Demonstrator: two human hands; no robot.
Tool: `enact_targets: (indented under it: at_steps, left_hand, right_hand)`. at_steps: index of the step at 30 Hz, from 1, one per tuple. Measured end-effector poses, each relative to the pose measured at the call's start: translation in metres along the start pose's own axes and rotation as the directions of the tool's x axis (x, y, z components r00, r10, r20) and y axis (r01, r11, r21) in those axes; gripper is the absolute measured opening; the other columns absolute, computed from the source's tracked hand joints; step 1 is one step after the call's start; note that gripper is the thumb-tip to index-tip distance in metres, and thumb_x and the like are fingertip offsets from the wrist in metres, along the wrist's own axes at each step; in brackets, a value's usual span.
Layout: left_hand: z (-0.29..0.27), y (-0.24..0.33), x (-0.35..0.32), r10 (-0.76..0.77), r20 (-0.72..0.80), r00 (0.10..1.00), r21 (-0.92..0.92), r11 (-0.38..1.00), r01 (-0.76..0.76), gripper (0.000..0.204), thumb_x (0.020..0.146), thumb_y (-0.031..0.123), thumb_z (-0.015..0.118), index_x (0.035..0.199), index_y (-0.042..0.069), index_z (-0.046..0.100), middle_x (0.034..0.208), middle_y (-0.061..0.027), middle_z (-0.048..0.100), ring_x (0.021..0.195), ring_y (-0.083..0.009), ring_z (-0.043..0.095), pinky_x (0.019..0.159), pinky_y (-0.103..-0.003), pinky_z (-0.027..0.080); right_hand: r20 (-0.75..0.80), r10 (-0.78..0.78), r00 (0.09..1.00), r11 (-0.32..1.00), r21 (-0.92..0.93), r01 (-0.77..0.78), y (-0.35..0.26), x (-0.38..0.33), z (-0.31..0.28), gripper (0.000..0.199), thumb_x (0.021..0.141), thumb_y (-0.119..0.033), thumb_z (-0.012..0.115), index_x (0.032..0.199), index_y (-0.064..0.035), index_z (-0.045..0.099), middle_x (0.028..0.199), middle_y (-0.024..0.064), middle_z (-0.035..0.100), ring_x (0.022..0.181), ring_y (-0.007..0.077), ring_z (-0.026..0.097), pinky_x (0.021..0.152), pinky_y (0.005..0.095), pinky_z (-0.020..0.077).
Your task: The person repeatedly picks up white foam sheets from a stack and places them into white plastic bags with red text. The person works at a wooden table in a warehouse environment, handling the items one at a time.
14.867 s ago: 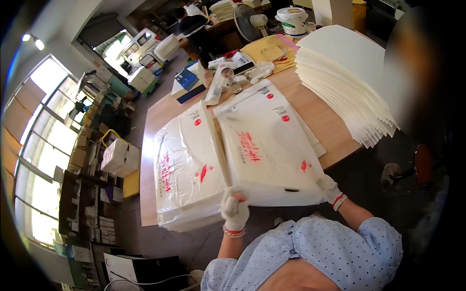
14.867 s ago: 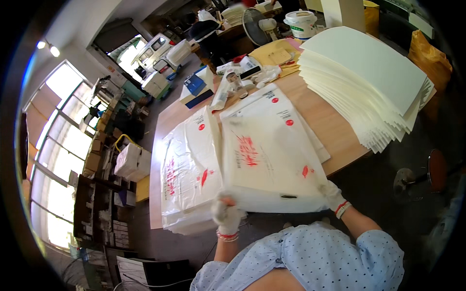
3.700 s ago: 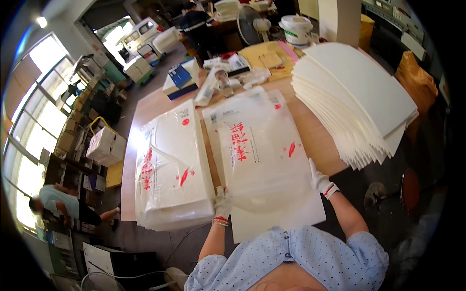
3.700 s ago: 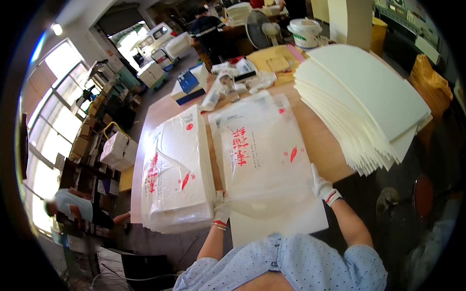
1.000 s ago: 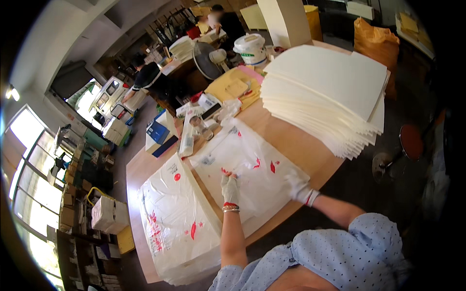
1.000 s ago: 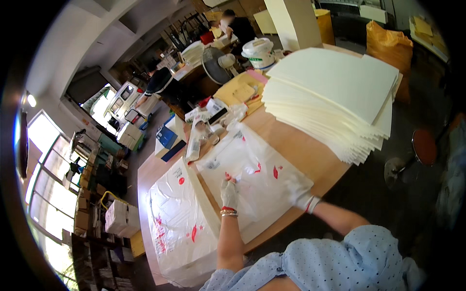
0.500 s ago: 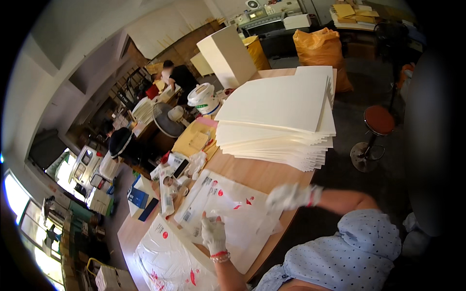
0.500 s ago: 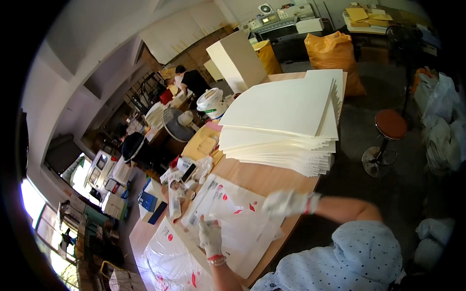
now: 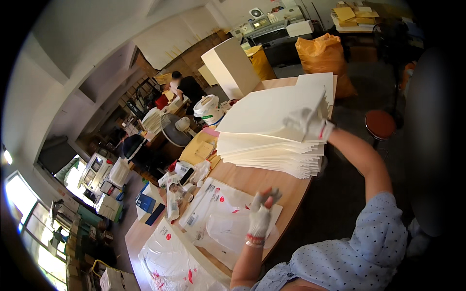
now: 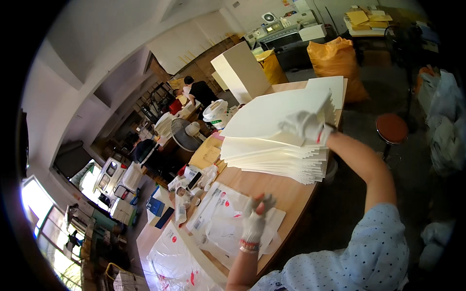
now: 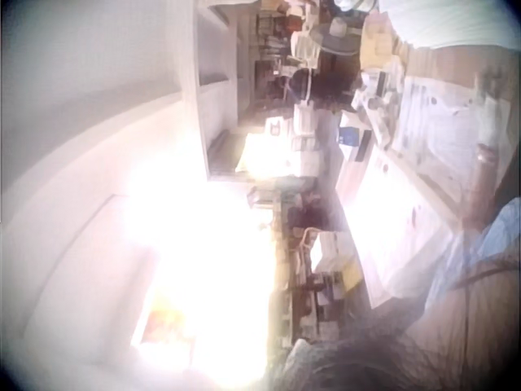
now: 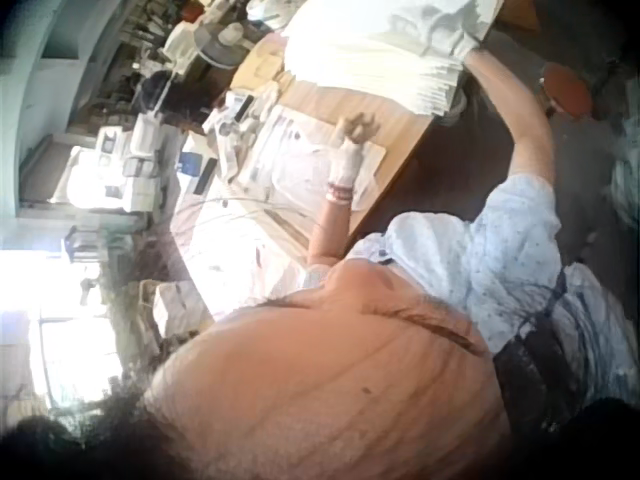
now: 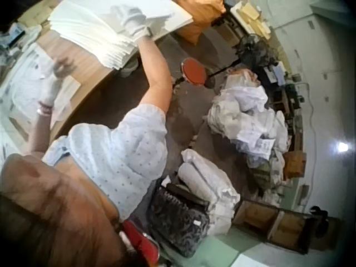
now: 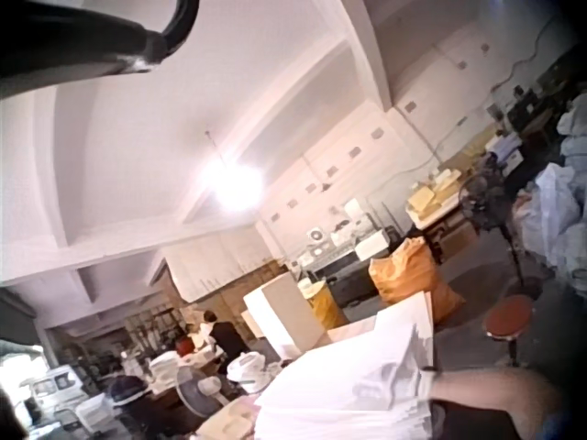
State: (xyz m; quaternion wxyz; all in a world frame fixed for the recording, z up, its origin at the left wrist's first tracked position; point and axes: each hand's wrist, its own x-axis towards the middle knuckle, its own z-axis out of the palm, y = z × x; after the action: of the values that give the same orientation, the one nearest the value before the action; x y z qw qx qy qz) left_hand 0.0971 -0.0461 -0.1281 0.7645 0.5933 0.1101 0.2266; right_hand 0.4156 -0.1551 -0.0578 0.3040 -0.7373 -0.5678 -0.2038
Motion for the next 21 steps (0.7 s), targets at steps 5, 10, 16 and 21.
enact_targets:
  at_steps: [5,10,16,21]
  left_hand:
    - [-0.003,0.004,0.014,-0.388,0.121,0.914,-0.551,0.740,0.387,0.034,0.084,0.015,0.054,0.115,0.002,0.049,0.113,-0.0156,0.054,0.102,-0.0272,0.056,0.092,-0.041,0.045]
    - [-0.014,0.090,-0.036,-0.362,0.010,0.932,0.081,0.930,0.360,0.039,0.079,0.007,0.053,0.117,0.001,0.048,0.101,-0.0105,0.059,0.088,-0.0233,0.060,0.083,-0.035,0.050]
    - [0.005,0.014,-0.067,0.137,0.142,0.980,0.760,0.619,-0.196,0.066,0.075,0.017,0.061,0.131,-0.007,0.035,0.125,-0.0251,0.044,0.116,-0.0363,0.045,0.095,-0.038,0.039]
    - [0.031,-0.049,-0.082,-0.028,0.152,0.988,0.956,0.258,-0.140,0.084,0.066,0.026,0.072,0.133,-0.003,0.030,0.135,-0.0303,0.028,0.125,-0.0475,0.028,0.105,-0.051,0.023]
  right_hand:
    - [0.165,-0.470,0.867,0.874,0.226,0.430,-0.137,-0.075,-0.039,0.026,0.087,-0.032,0.051,0.095,-0.0105,0.064,0.079,0.0137,0.062,0.072,0.0268,0.060,0.067,0.0374,0.0491]
    - [0.294,0.129,0.947,0.989,0.036,-0.146,-0.028,-0.138,-0.066,0.022,0.087,-0.024,0.050,0.097,-0.0081,0.062,0.083,0.0143,0.061,0.078,0.0261,0.060,0.071,0.0357,0.0492]
    - [0.098,0.339,0.936,0.766,0.550,-0.334,-0.114,-0.186,0.018,0.030,0.088,-0.019,0.050,0.113,-0.0030,0.054,0.106,0.0123,0.058,0.102,0.0214,0.056,0.088,0.0363,0.0451]
    - [0.134,0.543,0.829,0.416,0.814,-0.404,-0.178,-0.194,0.104,0.027,0.080,0.001,0.057,0.105,0.0058,0.052,0.103,0.0139,0.058,0.079,0.0177,0.059,0.067,0.0295,0.0493]
